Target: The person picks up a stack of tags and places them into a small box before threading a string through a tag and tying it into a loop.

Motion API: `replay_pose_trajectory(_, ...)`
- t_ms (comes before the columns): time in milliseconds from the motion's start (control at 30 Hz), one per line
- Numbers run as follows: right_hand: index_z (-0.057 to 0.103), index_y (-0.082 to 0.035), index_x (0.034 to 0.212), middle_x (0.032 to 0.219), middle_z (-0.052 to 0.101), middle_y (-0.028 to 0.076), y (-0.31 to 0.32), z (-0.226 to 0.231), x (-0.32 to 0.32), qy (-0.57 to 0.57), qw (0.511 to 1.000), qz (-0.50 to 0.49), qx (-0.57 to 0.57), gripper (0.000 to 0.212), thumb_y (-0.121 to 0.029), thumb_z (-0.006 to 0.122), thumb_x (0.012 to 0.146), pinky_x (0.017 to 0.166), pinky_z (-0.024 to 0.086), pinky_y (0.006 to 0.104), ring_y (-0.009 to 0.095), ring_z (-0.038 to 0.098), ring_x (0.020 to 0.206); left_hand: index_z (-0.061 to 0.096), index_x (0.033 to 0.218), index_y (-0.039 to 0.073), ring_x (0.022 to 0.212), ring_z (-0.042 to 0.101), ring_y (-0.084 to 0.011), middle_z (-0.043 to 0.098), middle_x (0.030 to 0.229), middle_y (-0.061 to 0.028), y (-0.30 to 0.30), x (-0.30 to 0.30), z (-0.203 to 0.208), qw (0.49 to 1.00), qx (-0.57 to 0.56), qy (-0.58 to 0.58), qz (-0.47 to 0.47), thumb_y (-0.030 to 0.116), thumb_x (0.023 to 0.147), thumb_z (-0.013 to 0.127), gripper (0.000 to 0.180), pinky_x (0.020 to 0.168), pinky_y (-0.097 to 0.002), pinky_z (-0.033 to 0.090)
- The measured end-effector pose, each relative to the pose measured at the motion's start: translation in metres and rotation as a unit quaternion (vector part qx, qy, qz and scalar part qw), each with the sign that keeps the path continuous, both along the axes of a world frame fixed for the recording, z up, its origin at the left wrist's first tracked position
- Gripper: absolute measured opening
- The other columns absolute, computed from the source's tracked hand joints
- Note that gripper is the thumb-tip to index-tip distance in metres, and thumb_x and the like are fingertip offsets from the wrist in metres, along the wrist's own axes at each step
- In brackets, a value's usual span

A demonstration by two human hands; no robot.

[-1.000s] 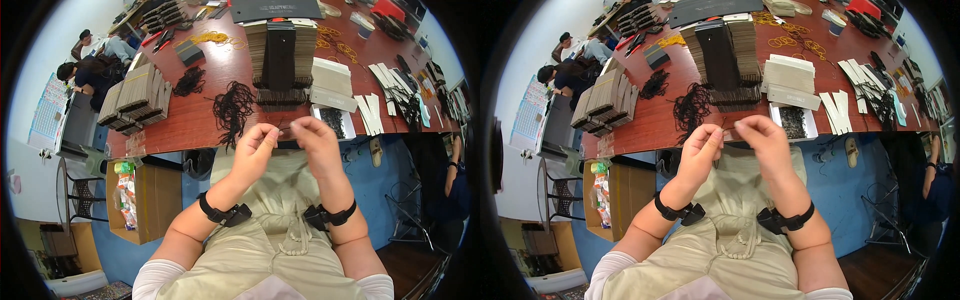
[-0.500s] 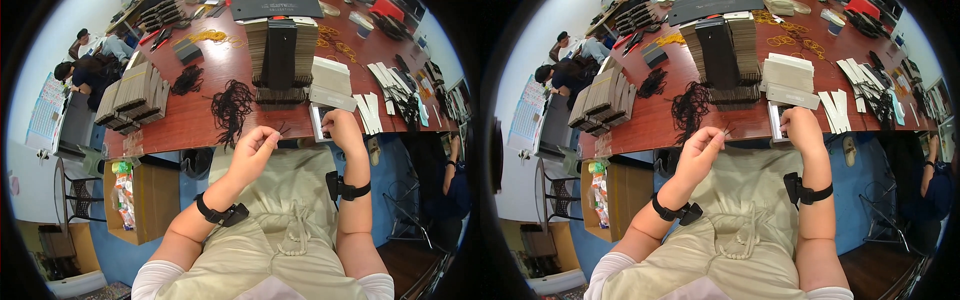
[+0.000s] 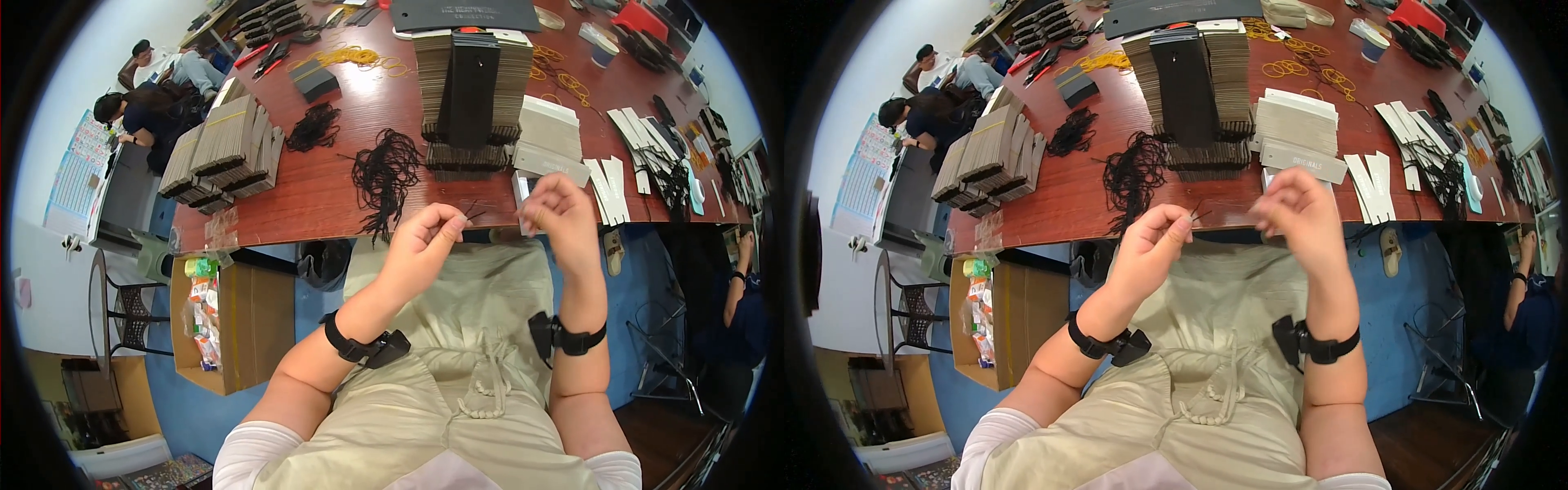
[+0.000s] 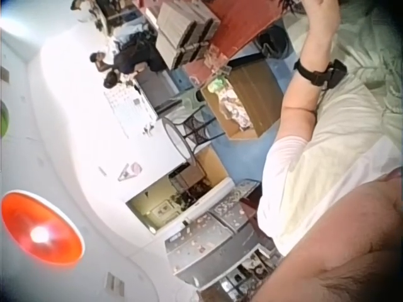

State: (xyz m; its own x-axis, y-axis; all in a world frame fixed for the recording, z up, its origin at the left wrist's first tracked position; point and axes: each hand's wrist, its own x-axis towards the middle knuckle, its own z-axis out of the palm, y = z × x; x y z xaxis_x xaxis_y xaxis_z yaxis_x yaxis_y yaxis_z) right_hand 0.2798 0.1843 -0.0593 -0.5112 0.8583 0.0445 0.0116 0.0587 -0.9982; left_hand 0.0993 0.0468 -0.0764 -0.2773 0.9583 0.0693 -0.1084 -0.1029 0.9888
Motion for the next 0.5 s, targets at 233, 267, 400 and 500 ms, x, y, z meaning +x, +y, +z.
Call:
replay_pose_trajectory(233, 0.050, -0.004, 0.089, 0.077, 0.066, 0.010, -0.036, 0.001, -0.027, 0.181, 0.967, 0.128, -0.126, 0.016, 0.004, 0.062, 0.082, 0.055, 0.048, 0.0221, 0.012, 0.062, 0.065, 0.058, 0.098, 0.006, 0.063, 0.039, -0.0004, 0.054, 0.079, 0.0054, -0.001, 0.004, -0.001, 0.999, 0.039, 0.007, -0.004, 0.018, 0.095, 0.056, 0.012, 0.054, -0.0162, 0.031)
replay_pose_trajectory(267, 0.050, -0.004, 0.089, 0.077, 0.066, 0.011, -0.036, 0.001, -0.027, 0.193, 0.963, 0.129, -0.139, 0.016, 0.004, 0.062, 0.083, 0.055, 0.048, 0.0221, 0.013, 0.062, 0.065, 0.058, 0.098, 0.006, 0.063, 0.039, -0.0005, 0.054, 0.079, 0.0053, -0.002, 0.004, 0.000, 0.999, 0.040, 0.014, -0.005, 0.017, 0.095, 0.055, 0.012, 0.054, -0.0162, 0.031)
replay_pose_trajectory(400, 0.050, -0.004, 0.090, 0.078, 0.066, 0.011, -0.039, 0.000, -0.029, 0.186, 0.961, 0.125, -0.165, 0.016, 0.003, 0.062, 0.083, 0.055, 0.048, 0.0223, 0.013, 0.062, 0.066, 0.058, 0.098, 0.006, 0.063, 0.040, -0.0007, 0.054, 0.080, 0.0052, -0.005, 0.003, 0.002, 0.999, 0.044, 0.020, -0.006, 0.017, 0.095, 0.055, 0.012, 0.055, -0.0164, 0.032)
replay_pose_trajectory(500, 0.049, -0.004, 0.091, 0.079, 0.066, 0.010, -0.040, -0.003, -0.031, 0.187, 0.955, 0.132, -0.189, 0.015, 0.002, 0.062, 0.084, 0.054, 0.047, 0.0224, 0.013, 0.062, 0.066, 0.057, 0.098, 0.002, 0.078, 0.049, -0.0048, 0.055, 0.084, 0.0028, -0.006, 0.003, 0.005, 1.000, 0.023, 0.009, -0.011, 0.011, 0.095, 0.053, 0.010, 0.069, -0.0195, 0.041)
